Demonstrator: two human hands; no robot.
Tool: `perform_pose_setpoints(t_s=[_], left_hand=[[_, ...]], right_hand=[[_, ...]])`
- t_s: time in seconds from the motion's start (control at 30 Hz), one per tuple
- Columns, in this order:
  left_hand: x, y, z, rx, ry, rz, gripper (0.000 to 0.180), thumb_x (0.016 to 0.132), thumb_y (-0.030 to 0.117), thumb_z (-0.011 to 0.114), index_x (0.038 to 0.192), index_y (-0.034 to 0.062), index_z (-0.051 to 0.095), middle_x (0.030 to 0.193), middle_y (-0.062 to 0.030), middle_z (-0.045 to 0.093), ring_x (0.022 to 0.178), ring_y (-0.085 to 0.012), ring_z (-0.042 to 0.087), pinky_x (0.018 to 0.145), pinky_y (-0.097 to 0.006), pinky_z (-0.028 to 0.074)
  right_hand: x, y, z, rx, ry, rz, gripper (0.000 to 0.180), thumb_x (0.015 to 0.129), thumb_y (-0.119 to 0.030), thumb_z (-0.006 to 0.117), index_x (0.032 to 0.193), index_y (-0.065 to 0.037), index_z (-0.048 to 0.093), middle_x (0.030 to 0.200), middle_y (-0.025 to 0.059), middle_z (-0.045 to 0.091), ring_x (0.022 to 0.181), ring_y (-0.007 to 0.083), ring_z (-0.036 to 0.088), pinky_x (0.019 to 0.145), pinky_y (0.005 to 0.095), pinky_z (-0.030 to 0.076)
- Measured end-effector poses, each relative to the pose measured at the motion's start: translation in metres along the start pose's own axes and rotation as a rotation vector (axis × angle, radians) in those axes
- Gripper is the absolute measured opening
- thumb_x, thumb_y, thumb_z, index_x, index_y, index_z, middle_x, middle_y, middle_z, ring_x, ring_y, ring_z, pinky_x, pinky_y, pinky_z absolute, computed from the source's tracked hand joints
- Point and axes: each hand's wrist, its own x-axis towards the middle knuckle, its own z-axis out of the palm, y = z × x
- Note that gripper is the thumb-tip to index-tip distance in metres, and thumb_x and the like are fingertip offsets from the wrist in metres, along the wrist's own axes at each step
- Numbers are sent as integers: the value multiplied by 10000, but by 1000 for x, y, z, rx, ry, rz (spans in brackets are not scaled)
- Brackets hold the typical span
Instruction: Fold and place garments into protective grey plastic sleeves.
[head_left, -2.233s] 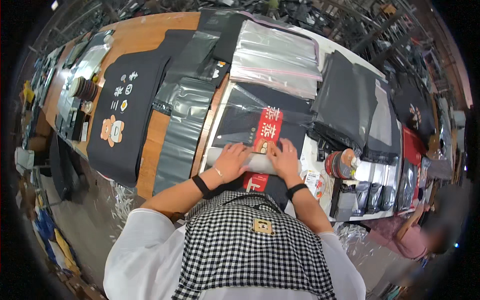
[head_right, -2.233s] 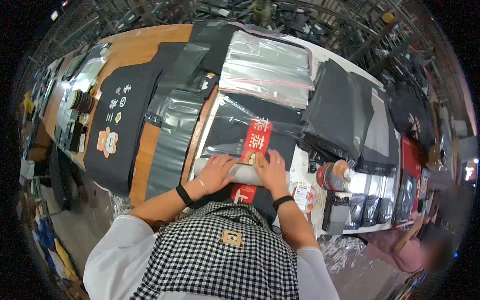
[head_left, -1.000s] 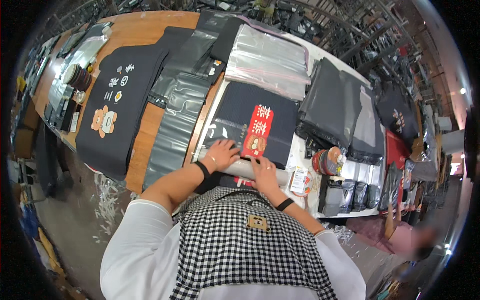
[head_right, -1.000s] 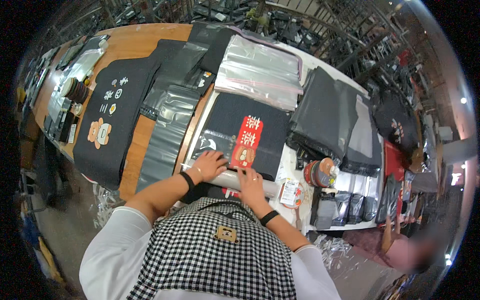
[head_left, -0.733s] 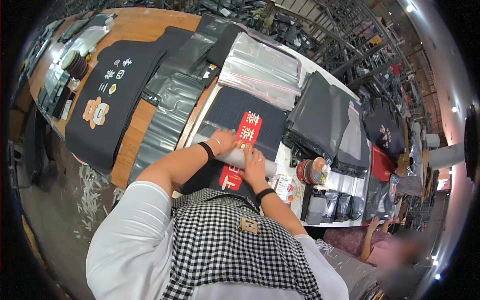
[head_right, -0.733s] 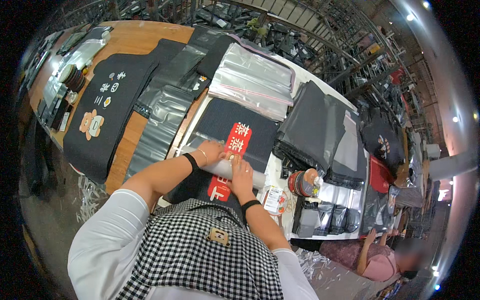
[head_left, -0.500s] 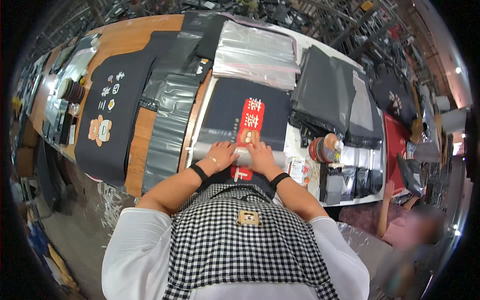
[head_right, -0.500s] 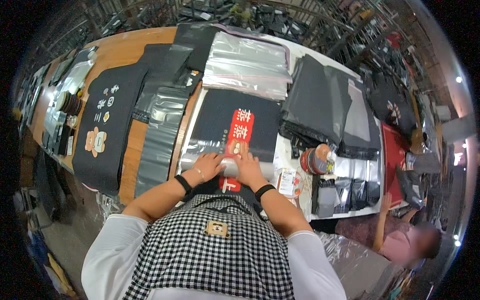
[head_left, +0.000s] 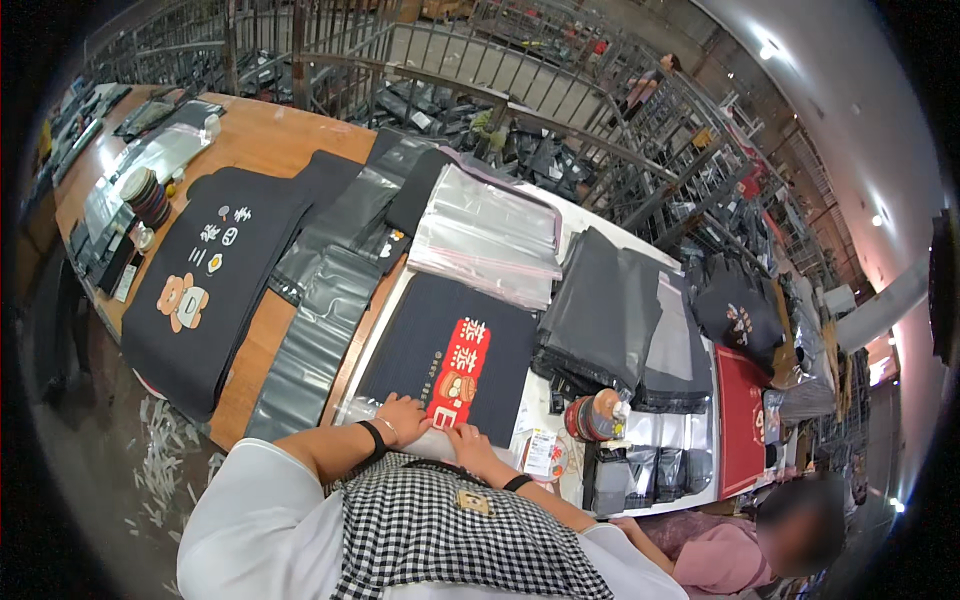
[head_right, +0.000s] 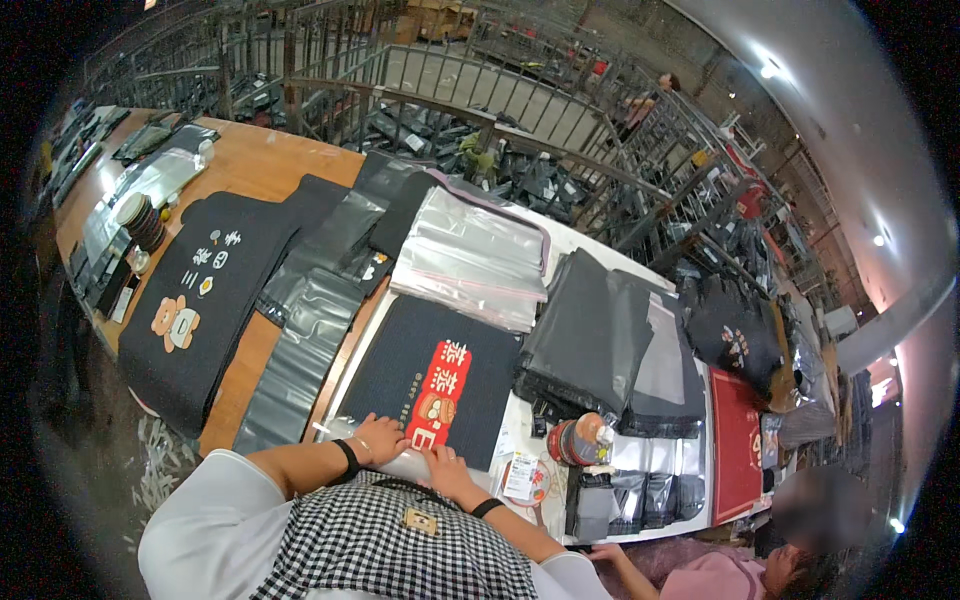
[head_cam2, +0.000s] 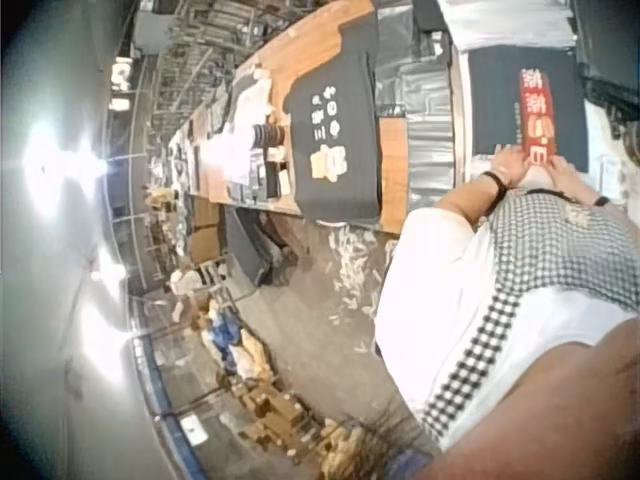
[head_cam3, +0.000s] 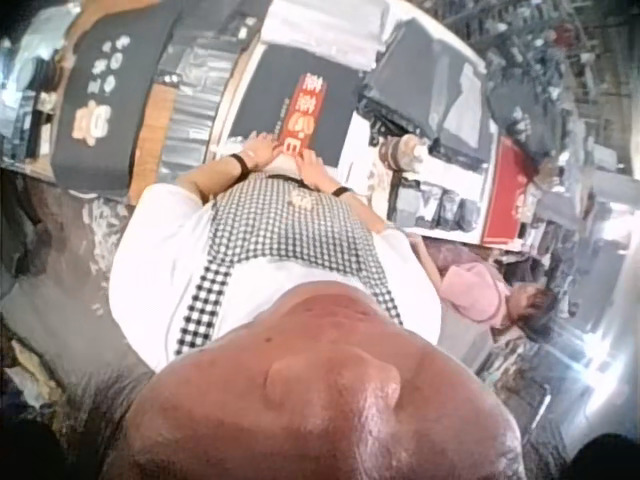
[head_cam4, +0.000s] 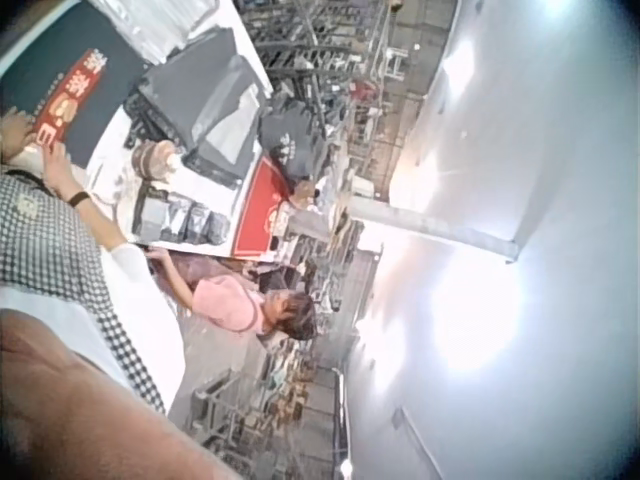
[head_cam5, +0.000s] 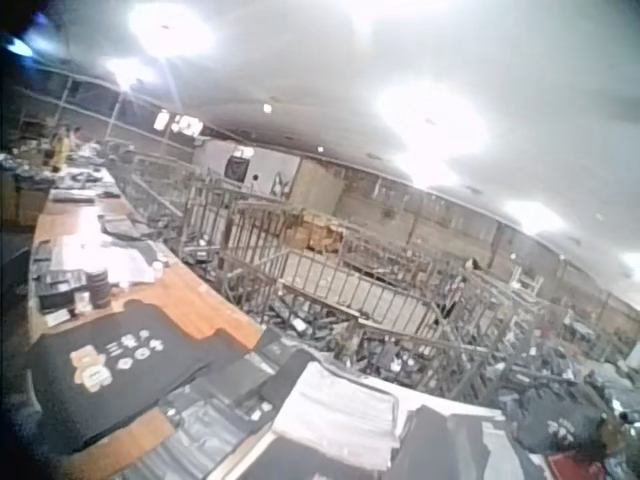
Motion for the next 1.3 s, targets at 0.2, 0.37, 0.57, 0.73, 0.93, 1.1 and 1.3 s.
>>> perform_pose_setpoints(t_s=[0.2, 0.37, 0.57, 0.73, 0.93, 1.1, 1.3], left_hand=[[10, 3, -5, -30, 85, -12, 480, 1068, 472, 448, 1204, 147, 774, 1258, -110, 684, 1259, -298, 594, 1094, -554, 410], [13, -5, 12, -32, 296, 103, 363, 1031, 368, 517, 1004, 110, 772, 1031, -97, 739, 984, -323, 709, 888, -481, 545], [3, -4, 11, -29, 392, 167, 337, 1000, 339, 564, 929, 81, 768, 962, -112, 738, 910, -330, 717, 830, -475, 556], [-16, 1, 18, 32, 500, 223, 310, 997, 320, 584, 939, 57, 739, 1007, -140, 732, 932, -335, 708, 816, -484, 547], [-28, 1, 25, -8, 410, 269, 292, 1009, 355, 617, 975, 82, 716, 973, -113, 668, 959, -322, 672, 843, -465, 540], [-26, -7, 33, -107, 357, 400, 280, 1021, 339, 620, 1030, 78, 720, 1029, -103, 664, 998, -319, 656, 869, -450, 548], [-25, -11, 39, 111, 306, 431, 400, 1003, 438, 627, 1159, 72, 671, 1050, -102, 662, 1001, -300, 651, 859, -440, 549]], right_hand=[[9, 2, -11, -7, 6, 89, 1034, 722, -351, 901, 1592, -112, 396, 1515, 180, 457, 1426, 425, 453, 1057, 650, 458], [7, -7, -17, -81, 27, 103, 1107, 734, -420, 911, 1641, -154, 335, 1529, 182, 459, 1461, 405, 435, 1155, 682, 370], [3, -16, -16, -60, 41, 119, 1067, 747, -412, 915, 1619, -135, 366, 1388, 176, 563, 1330, 388, 563, 1090, 625, 451], [-7, -20, 1, -213, 169, 21, 847, 749, -444, 886, 1420, -72, 528, 1226, 141, 603, 1136, 334, 650, 883, 515, 550], [-19, -20, 10, -274, 224, -3, 615, 842, -348, 800, 1339, -77, 558, 1215, 117, 602, 1155, 307, 633, 848, 498, 536], [-32, -21, 10, -131, 164, 72, 432, 976, -264, 634, 1364, -86, 568, 1245, 121, 604, 1182, 308, 626, 875, 511, 530], [-34, -19, 10, -70, 158, 5, 413, 1034, -213, 513, 1425, -90, 558, 1340, 120, 615, 1242, 288, 627, 936, 487, 529]])
